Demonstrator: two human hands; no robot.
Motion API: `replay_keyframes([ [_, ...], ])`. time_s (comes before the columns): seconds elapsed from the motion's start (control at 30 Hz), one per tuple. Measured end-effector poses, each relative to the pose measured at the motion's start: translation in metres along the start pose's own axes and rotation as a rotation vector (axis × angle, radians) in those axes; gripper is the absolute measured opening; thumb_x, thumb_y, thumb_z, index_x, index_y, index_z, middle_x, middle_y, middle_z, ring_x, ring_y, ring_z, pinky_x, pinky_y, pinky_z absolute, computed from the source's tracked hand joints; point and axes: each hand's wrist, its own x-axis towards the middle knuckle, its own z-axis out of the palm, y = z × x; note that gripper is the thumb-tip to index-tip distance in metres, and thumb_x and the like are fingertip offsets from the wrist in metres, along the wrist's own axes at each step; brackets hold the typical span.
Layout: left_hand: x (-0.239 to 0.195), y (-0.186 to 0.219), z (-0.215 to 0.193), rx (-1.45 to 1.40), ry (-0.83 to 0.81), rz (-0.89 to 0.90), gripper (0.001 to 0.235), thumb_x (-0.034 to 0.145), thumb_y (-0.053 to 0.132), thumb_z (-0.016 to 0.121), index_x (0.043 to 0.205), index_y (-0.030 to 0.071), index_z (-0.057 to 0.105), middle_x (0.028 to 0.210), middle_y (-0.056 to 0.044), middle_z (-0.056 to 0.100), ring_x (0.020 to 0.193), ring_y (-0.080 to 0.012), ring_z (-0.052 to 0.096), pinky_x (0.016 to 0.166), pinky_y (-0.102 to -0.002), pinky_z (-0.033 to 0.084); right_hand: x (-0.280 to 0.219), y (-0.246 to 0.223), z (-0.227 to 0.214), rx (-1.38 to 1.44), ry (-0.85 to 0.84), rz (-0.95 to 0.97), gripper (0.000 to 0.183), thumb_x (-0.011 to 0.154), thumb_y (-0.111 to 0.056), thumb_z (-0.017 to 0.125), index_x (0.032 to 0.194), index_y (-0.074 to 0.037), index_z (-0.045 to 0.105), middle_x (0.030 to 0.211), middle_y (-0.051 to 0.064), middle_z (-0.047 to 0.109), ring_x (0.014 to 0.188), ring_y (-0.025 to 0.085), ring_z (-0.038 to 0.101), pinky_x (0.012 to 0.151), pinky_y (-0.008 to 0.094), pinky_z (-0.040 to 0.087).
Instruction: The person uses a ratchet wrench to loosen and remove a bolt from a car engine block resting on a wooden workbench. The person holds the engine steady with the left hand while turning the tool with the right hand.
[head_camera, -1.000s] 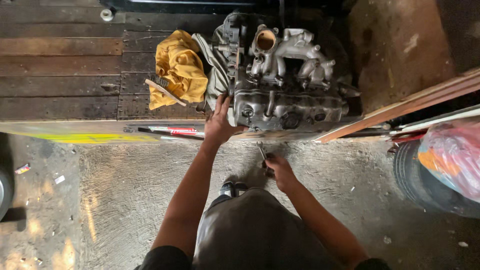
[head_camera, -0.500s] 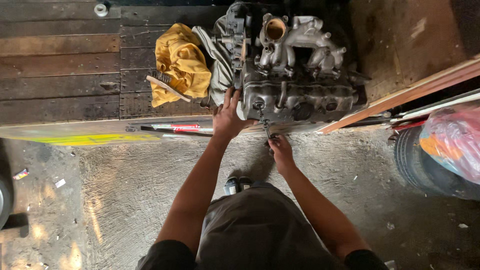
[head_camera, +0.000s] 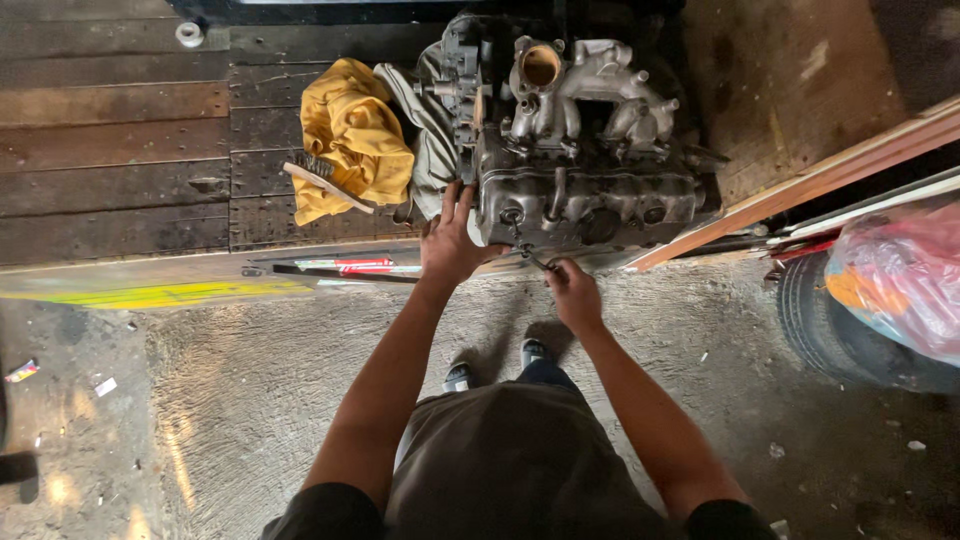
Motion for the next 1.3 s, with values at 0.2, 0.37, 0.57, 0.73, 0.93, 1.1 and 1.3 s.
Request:
replay_keyframes([
  [0.2,-0.003,0.001,0.0,0.0,0.082,0.056,0.13,0.057,0.063,0.096,0.159,0.023,0.026,0.169,-0.002,0.017,0.134,-0.0438,0.052,0.106,-0.049,0.051,-0.006,-0.073,-0.072,-0.627,0.153,-0.502,0.013,0.088,-0.021,0.074,0.099,-0.014,0.076,0.081,0.006,0.075,0.072,0.024,0.069,0.076,0.045,0.048],
  [0.37,0.0,0.004,-0.003,0.012,0.016,0.006,0.132,0.057,0.064,0.093,0.161,0.024,0.023,0.171,0.0,0.014,0.131,-0.0404,0.056,0.099,-0.045,0.058,0.011,-0.114,-0.093,-0.859,0.024,-0.678,0.014,0.08,-0.008,0.07,0.091,-0.014,0.075,0.084,0.003,0.076,0.082,0.021,0.071,0.078,0.044,0.045],
  [0.57,-0.001,0.002,0.001,-0.007,0.04,0.009,0.131,0.058,0.065,0.093,0.16,0.022,0.024,0.171,-0.002,0.015,0.131,-0.0397,0.057,0.1,-0.046,0.057,0.019,-0.135,-0.113,-0.804,-0.163,-0.503,0.006,0.089,-0.018,0.074,0.088,-0.012,0.075,0.075,0.008,0.074,0.075,0.026,0.07,0.079,0.05,0.046],
  [0.73,0.0,-0.002,0.005,-0.045,0.101,0.061,0.127,0.056,0.059,0.095,0.157,0.02,0.029,0.168,-0.004,0.02,0.131,-0.0416,0.056,0.102,-0.049,0.055,0.009,-0.083,-0.114,-0.093,-0.132,-0.049,0.017,0.095,-0.021,0.074,0.103,-0.007,0.07,0.089,0.01,0.073,0.079,0.026,0.068,0.074,0.041,0.051],
  [0.93,0.0,-0.005,0.007,-0.091,0.124,0.088,0.125,0.057,0.054,0.097,0.157,0.018,0.03,0.167,-0.004,0.023,0.131,-0.0429,0.055,0.102,-0.05,0.054,-0.019,0.011,-0.023,0.594,-0.176,0.184,0.017,0.097,-0.013,0.066,0.111,-0.005,0.064,0.097,0.007,0.077,0.092,0.019,0.072,0.083,0.032,0.055],
  [1.1,-0.002,-0.004,0.005,-0.122,0.12,0.087,0.126,0.058,0.053,0.096,0.159,0.02,0.029,0.168,-0.002,0.024,0.13,-0.0425,0.057,0.104,-0.051,0.054,-0.016,0.038,0.022,0.764,-0.197,0.256,0.016,0.097,-0.009,0.065,0.111,-0.002,0.064,0.094,0.01,0.076,0.086,0.019,0.071,0.077,0.033,0.054],
  [1.3,0.0,0.004,-0.003,0.007,-0.02,0.0,0.13,0.06,0.062,0.093,0.159,0.02,0.021,0.169,-0.002,0.014,0.136,-0.0429,0.05,0.099,-0.047,0.057,-0.02,0.001,0.028,0.862,-0.238,0.434,0.019,0.098,-0.015,0.063,0.116,-0.008,0.062,0.095,0.007,0.074,0.086,0.018,0.069,0.074,0.036,0.051],
])
